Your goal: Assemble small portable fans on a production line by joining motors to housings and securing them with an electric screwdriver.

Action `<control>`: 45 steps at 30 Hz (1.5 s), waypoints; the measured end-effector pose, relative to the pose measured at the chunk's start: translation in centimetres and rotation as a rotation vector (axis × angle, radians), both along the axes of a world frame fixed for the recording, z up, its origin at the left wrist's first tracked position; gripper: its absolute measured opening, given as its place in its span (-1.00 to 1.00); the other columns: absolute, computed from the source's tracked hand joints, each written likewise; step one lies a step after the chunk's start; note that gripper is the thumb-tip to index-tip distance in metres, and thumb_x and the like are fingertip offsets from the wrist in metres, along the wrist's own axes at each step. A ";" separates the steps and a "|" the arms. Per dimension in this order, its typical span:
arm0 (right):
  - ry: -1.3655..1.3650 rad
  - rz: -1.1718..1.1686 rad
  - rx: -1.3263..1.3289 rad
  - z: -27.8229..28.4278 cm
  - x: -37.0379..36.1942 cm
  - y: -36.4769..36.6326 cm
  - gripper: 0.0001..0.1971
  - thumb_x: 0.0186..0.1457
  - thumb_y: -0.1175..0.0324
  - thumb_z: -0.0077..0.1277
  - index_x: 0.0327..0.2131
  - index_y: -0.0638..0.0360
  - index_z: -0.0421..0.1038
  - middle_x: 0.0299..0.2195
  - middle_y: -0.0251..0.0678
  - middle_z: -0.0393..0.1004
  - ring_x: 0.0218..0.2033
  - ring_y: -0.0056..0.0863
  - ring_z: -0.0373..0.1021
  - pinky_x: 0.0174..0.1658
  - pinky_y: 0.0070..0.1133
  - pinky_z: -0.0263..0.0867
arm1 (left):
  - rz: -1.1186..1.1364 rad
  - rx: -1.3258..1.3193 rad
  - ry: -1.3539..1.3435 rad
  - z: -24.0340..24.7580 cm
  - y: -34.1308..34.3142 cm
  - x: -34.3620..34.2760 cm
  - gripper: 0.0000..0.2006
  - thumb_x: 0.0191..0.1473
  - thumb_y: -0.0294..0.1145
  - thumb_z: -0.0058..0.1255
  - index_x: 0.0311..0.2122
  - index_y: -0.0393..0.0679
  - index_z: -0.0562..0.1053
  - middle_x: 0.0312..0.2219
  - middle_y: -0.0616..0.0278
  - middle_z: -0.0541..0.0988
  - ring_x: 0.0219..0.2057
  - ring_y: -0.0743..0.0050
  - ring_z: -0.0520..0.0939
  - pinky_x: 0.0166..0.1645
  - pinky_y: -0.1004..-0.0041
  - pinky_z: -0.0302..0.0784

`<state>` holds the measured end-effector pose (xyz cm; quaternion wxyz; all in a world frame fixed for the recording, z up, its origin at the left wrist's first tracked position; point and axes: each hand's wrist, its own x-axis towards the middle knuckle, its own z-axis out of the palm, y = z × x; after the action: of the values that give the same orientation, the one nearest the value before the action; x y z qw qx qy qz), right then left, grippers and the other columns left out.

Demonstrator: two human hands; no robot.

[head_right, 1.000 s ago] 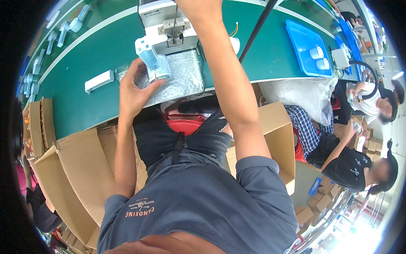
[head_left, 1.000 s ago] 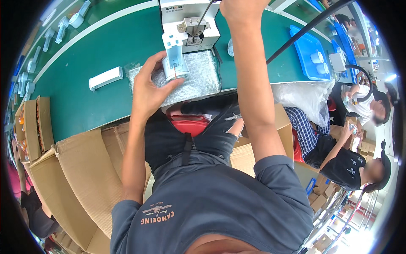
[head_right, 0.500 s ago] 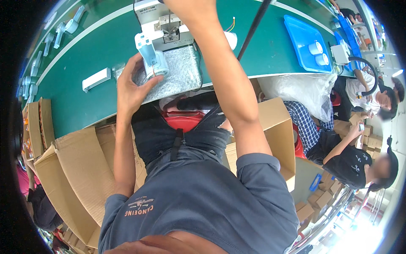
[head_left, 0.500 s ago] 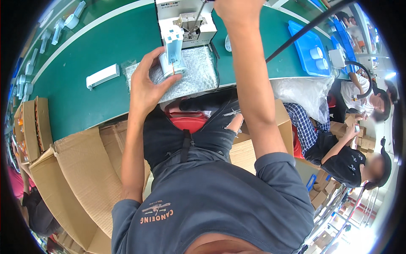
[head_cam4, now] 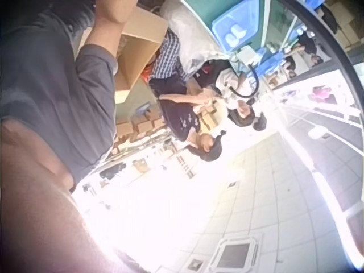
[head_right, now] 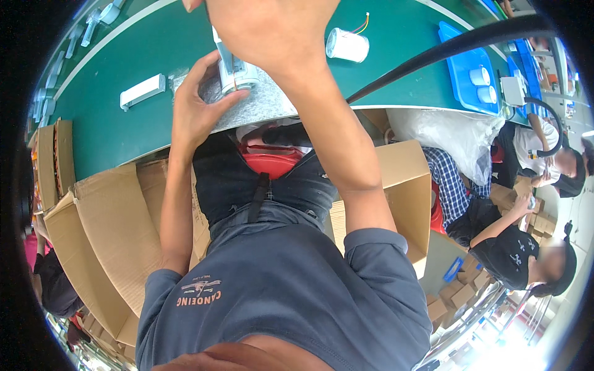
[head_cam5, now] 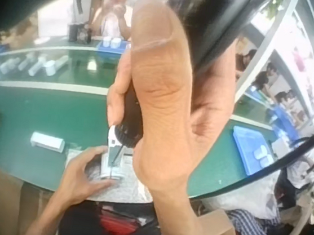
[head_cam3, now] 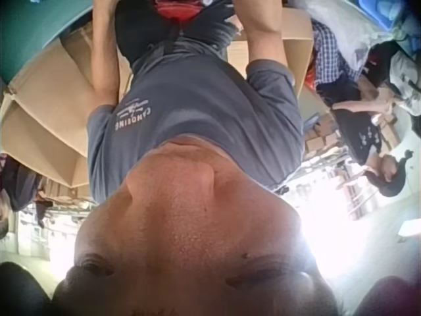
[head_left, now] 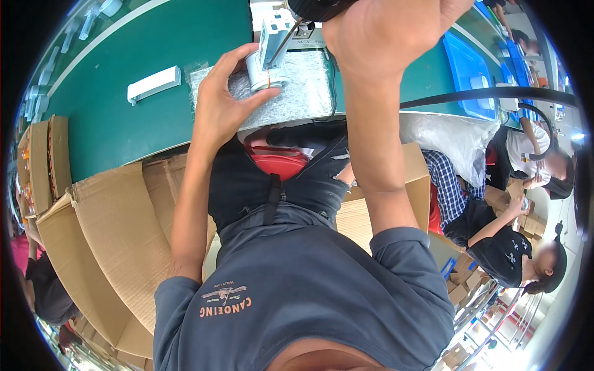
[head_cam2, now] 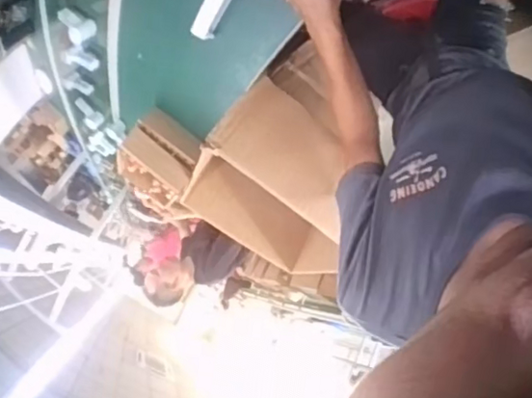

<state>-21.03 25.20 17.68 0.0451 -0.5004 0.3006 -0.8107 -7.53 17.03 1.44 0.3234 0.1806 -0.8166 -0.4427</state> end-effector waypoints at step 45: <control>0.208 0.002 -0.064 -3.0 -0.9 -0.8 -0.55 0.31 0.41 0.08 0.20 0.31 0.24 -0.49 -0.30 0.47 -0.73 -0.67 0.28 -0.72 -0.70 0.22 | -0.011 -0.031 -0.018 0.1 0.1 0.0 -0.30 -0.23 -0.37 0.52 0.11 -0.14 0.49 -0.09 0.09 0.63 -0.11 0.18 0.66 0.06 0.32 0.53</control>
<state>-21.93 24.39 14.70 -0.0014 -0.5833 0.2770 -0.7635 -7.53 17.10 1.51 0.3162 0.1750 -0.8273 -0.4300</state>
